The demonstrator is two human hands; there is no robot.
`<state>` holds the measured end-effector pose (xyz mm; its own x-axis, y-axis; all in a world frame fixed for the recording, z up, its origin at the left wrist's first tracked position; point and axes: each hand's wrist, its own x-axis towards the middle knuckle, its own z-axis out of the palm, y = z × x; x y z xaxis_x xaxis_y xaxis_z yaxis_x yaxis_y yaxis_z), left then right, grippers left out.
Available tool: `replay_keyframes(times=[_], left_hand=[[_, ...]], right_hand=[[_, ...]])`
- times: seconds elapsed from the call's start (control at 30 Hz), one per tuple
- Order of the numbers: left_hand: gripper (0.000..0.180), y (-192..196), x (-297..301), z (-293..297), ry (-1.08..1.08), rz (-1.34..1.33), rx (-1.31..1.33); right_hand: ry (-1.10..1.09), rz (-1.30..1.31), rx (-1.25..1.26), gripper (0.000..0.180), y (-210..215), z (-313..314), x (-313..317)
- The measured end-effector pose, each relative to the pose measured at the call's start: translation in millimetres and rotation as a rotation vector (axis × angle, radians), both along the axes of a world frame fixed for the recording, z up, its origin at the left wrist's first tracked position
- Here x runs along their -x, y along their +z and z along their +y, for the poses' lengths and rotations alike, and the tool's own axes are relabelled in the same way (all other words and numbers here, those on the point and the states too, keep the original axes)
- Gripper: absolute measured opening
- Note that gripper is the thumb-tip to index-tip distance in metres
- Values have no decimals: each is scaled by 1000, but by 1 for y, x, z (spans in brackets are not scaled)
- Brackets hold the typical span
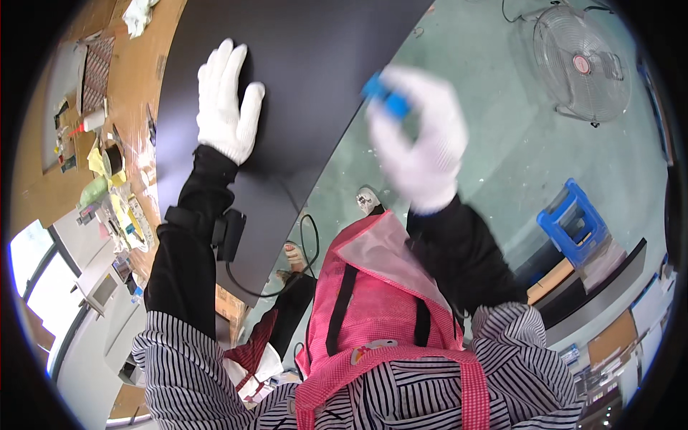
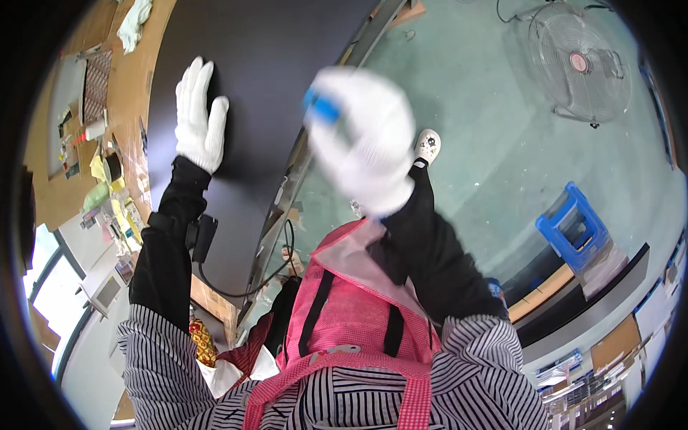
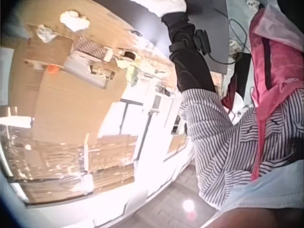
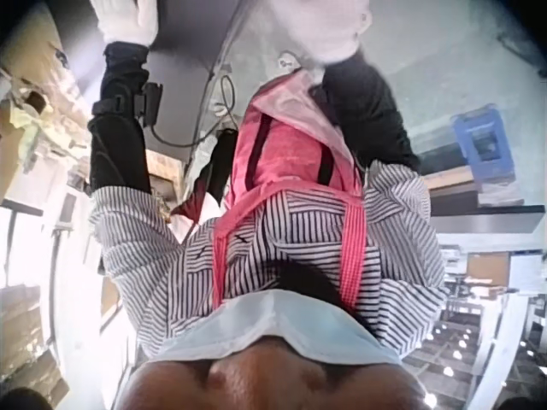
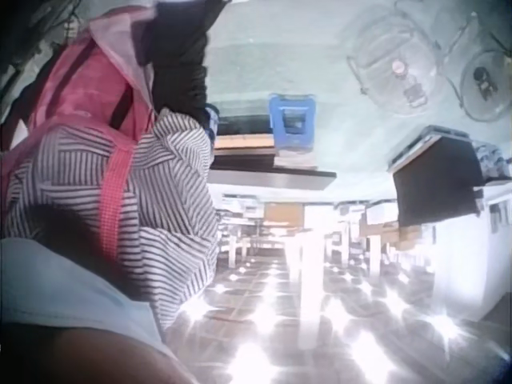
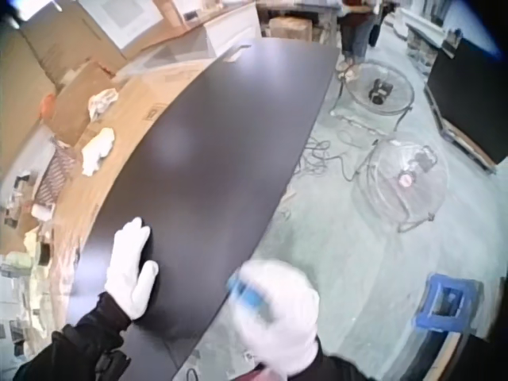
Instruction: The person is cleaning black furniture panels with a blue sponge, a white cloth, and water from a plastic bottle before moving them to a stack.
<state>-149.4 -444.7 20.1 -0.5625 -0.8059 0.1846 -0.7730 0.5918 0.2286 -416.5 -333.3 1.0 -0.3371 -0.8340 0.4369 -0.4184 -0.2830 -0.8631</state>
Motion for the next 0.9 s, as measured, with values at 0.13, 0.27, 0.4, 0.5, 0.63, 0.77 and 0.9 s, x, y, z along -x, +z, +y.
replay_keyframes(times=[0.13,0.27,0.4,0.5,0.63,0.77,0.9], left_hand=[[53,-11,-14,0,15,70,80],[52,-8,-44,53,96,68,68],[56,16,-137,194,40,-74,-109],[67,27,-240,288,39,-165,-215],[69,29,-304,334,52,-161,-229],[68,20,-298,327,32,-143,-189],[70,21,-305,335,67,-155,-212]], right_hand=[[-40,77,85,36,-12,3,-26],[99,190,54,39,-13,92,-111],[386,105,-100,44,-3,198,-206],[526,74,-212,38,4,210,-220],[-18,41,22,33,2,139,-172],[-51,64,75,32,-13,130,-166],[332,120,-27,35,2,211,-237]])
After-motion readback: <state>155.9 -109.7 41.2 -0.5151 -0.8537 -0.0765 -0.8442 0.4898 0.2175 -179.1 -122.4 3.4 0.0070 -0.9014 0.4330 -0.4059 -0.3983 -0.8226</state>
